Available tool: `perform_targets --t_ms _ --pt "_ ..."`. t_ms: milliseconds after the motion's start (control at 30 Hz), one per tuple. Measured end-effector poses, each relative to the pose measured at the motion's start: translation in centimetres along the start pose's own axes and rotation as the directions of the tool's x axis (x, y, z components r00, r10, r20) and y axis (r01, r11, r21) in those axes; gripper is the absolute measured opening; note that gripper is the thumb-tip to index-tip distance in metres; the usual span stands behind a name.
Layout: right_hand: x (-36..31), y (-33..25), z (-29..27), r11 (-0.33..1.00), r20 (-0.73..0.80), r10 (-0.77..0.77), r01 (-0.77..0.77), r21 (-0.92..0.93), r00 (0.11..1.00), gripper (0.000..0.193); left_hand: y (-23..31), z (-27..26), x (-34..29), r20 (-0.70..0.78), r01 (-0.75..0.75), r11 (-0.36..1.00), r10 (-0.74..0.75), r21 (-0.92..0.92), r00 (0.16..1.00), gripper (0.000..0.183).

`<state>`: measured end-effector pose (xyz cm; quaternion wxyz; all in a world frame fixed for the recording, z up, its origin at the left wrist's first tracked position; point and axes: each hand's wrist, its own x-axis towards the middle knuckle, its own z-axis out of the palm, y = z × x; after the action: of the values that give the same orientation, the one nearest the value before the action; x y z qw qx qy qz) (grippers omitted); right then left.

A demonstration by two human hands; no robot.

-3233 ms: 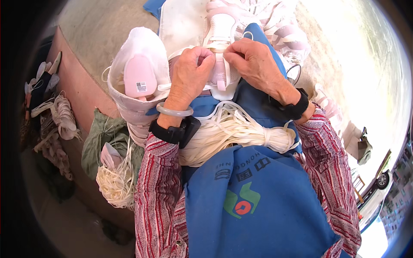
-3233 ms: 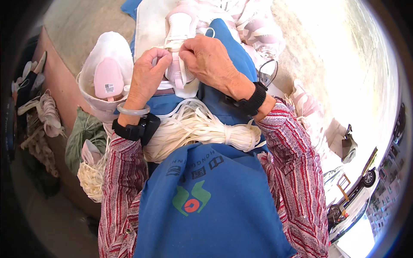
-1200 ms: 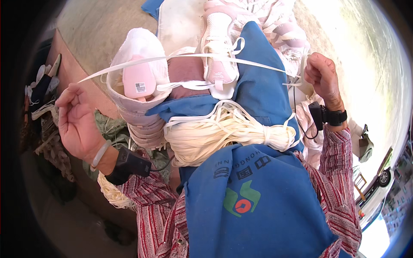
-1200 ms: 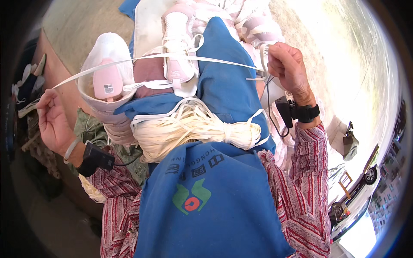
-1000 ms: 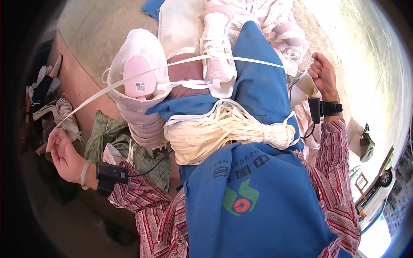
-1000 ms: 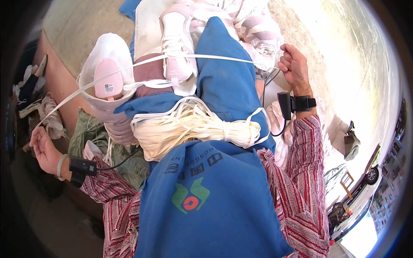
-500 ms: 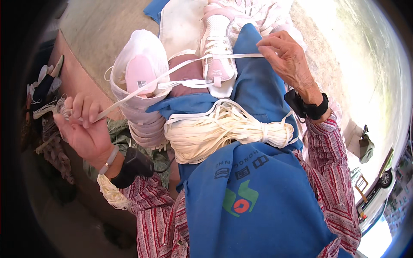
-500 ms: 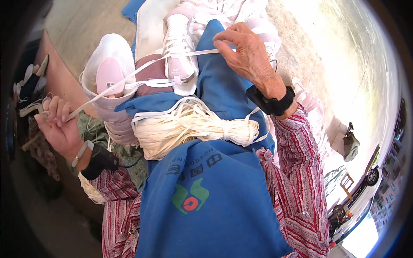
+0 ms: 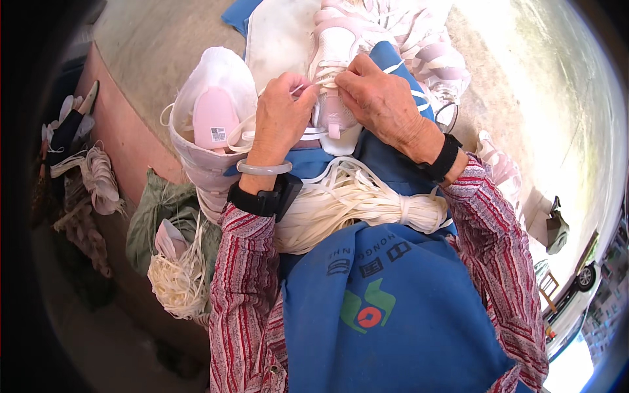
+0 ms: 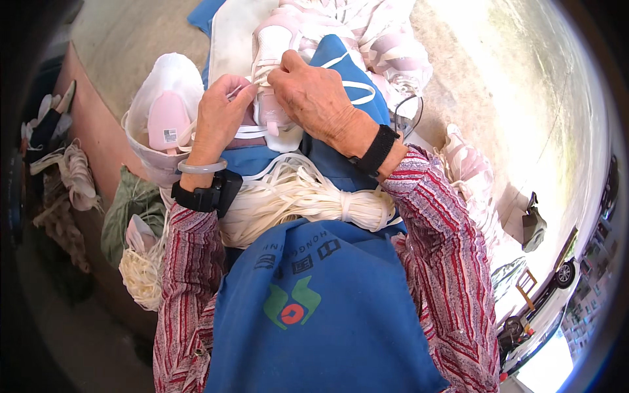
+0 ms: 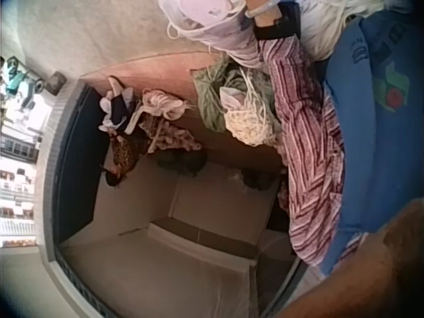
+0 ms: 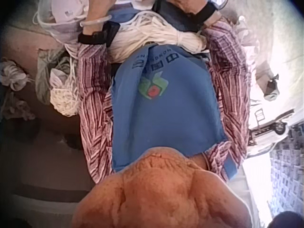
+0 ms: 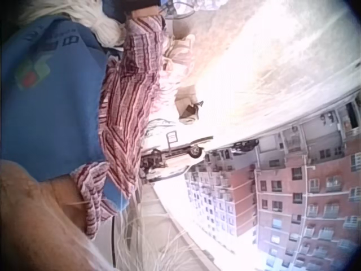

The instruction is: The person laces a shoe by threading laces through the eyelets and pulling them tight.

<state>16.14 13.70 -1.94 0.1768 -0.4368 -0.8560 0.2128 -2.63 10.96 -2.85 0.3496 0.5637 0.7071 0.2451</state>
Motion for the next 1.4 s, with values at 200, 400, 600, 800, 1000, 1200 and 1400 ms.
perform_targets --t_ms 200,400,600,800,1000,1200,1400 --pt "0.7 1.8 -0.1 0.954 0.071 0.080 -0.097 0.283 0.994 0.015 1.2 -0.7 0.4 0.145 0.101 0.984 -0.079 -0.145 0.986 0.024" --pt "0.9 1.9 0.0 0.954 0.016 0.003 -0.008 0.300 1.000 0.022 0.1 -0.7 0.6 0.168 0.081 0.992 -0.064 -0.098 0.984 0.026" --pt "1.8 3.5 -1.1 0.840 0.399 0.245 -0.399 0.368 0.884 0.032 0.5 -2.7 0.7 0.210 0.002 1.000 -0.006 0.020 0.978 0.030" --pt "1.0 3.5 -0.2 0.887 0.230 0.259 -0.325 0.329 0.938 0.026 -0.1 -3.0 0.9 0.143 -0.019 0.991 0.000 0.131 0.990 0.029" --pt "-0.8 2.7 -0.8 0.912 0.096 0.261 -0.278 0.302 0.960 0.020 -0.1 -2.1 -0.2 0.053 -0.046 0.998 0.049 -0.050 0.997 0.024" --pt "-1.0 0.9 -0.9 0.926 0.130 0.237 -0.264 0.268 0.963 0.021 0.4 -0.8 -0.4 -0.038 -0.146 0.989 0.146 0.009 0.989 0.018" --pt "-1.2 1.0 -0.5 0.929 0.053 0.227 -0.233 0.287 0.972 0.023 1.5 0.1 -0.2 -0.067 -0.281 0.932 0.303 0.230 0.951 0.013"
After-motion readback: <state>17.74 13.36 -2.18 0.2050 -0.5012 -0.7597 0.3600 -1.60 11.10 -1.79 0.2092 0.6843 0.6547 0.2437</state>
